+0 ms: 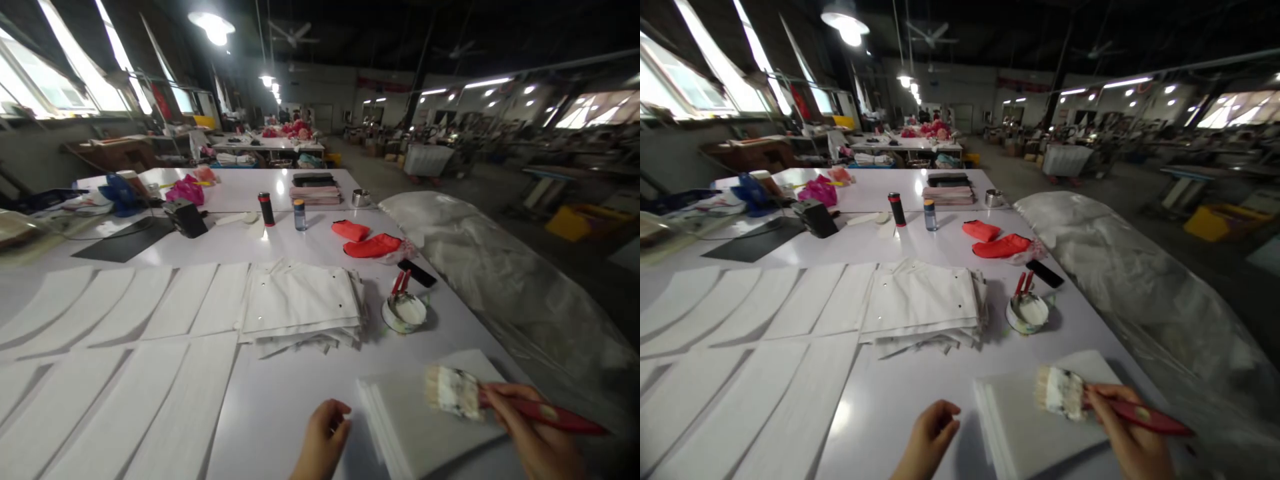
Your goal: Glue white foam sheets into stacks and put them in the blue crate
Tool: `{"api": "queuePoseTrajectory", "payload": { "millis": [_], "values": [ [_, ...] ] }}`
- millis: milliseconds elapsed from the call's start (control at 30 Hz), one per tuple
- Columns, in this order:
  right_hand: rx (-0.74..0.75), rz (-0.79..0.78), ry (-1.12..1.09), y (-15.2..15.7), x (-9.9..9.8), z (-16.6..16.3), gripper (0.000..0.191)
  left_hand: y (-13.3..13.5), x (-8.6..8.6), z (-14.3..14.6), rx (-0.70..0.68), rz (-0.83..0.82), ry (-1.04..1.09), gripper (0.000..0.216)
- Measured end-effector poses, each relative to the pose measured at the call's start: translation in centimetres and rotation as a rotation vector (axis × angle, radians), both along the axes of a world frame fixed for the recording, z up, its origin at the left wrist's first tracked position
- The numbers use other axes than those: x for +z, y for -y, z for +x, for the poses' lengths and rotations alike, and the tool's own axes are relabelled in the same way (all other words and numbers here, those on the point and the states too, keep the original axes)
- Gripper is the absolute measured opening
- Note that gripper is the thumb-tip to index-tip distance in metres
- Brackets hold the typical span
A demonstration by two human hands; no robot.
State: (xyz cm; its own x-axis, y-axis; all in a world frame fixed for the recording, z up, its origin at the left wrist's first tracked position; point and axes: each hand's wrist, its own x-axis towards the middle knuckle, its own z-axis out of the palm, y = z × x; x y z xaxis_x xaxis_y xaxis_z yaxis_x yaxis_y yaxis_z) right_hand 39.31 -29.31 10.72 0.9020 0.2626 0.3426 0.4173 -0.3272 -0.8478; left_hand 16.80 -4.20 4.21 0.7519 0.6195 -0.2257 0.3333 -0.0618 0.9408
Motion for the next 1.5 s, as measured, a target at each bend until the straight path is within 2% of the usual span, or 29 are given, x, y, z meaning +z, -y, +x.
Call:
{"api": "queuePoseTrajectory", "payload": {
  "millis": [67, 167, 367, 500, 600, 667, 767, 833, 900, 967, 1033, 1067, 1133, 1233, 1267, 1367, 1500],
  "values": [
    [0.115, 0.008, -0.032, -1.0, -0.7, 0.5, 0.031, 3.8, 0.1, 3.6, -0.021, 0.008, -0.063, 0.011],
    [0.286, 0.023, -0.037, -2.4, -1.5, 1.0, 0.026, 7.2, -0.6, 6.7, 0.065, 0.097, -0.183, 0.026],
    [0.56, 0.03, -0.114, -4.9, -3.9, 0.0, 0.023, 9.4, -2.6, 8.1, 0.163, 0.187, -0.326, 0.022],
    [0.607, -0.011, -0.115, -5.3, -5.4, 0.7, 0.024, 10.2, -2.8, 8.5, 0.207, 0.186, -0.383, 0.016],
    [0.572, -0.045, -0.091, -2.8, -5.8, 4.2, 0.025, 10.5, -3.0, 8.7, 0.219, 0.202, -0.382, 0.011],
    [0.509, -0.109, -0.019, 0.4, -5.9, 7.9, 0.027, 10.7, -3.1, 8.8, 0.227, 0.215, -0.385, 0.009],
    [0.328, -0.213, 0.125, 6.1, -6.1, 14.0, 0.031, 10.8, -3.2, 8.9, 0.225, 0.252, -0.405, 0.008],
    [0.217, -0.254, 0.21, 9.3, -5.7, 16.9, 0.033, 10.9, -3.0, 9.0, 0.22, 0.282, -0.42, 0.008],
    [0.129, -0.256, 0.301, 11.4, -4.2, 17.9, 0.034, 10.9, -2.8, 9.1, 0.221, 0.304, -0.436, 0.007],
    [0.008, -0.206, 0.419, 12.0, -1.9, 16.7, 0.031, 10.8, -2.5, 9.0, 0.223, 0.298, -0.458, 0.006],
    [-0.07, -0.067, 0.531, 11.5, 0.8, 13.9, 0.024, 10.7, -2.4, 8.7, 0.231, 0.253, -0.475, 0.005],
    [-0.061, 0.011, 0.574, 11.0, 1.9, 12.1, 0.019, 10.5, -2.4, 8.5, 0.243, 0.218, -0.48, 0.008],
    [0.086, 0.112, 0.664, 9.6, 3.5, 8.8, 0.011, 10.3, -2.5, 8.0, 0.278, 0.129, -0.471, 0.013],
    [0.332, 0.158, 0.838, 7.6, 3.7, 5.4, 0.011, 9.9, -2.6, 7.5, 0.352, -0.057, -0.418, 0.012],
    [0.352, 0.178, 0.866, 7.0, 3.4, 4.8, 0.014, 9.8, -2.6, 7.5, 0.371, -0.111, -0.4, 0.011],
    [0.286, 0.236, 0.844, 5.8, 2.3, 4.2, 0.02, 9.8, -2.5, 7.4, 0.408, -0.204, -0.364, 0.009],
    [0.366, 0.195, 0.894, 5.5, 1.9, 4.6, 0.023, 9.9, -2.3, 7.1, 0.436, -0.288, -0.316, 0.01]
  ]
}}
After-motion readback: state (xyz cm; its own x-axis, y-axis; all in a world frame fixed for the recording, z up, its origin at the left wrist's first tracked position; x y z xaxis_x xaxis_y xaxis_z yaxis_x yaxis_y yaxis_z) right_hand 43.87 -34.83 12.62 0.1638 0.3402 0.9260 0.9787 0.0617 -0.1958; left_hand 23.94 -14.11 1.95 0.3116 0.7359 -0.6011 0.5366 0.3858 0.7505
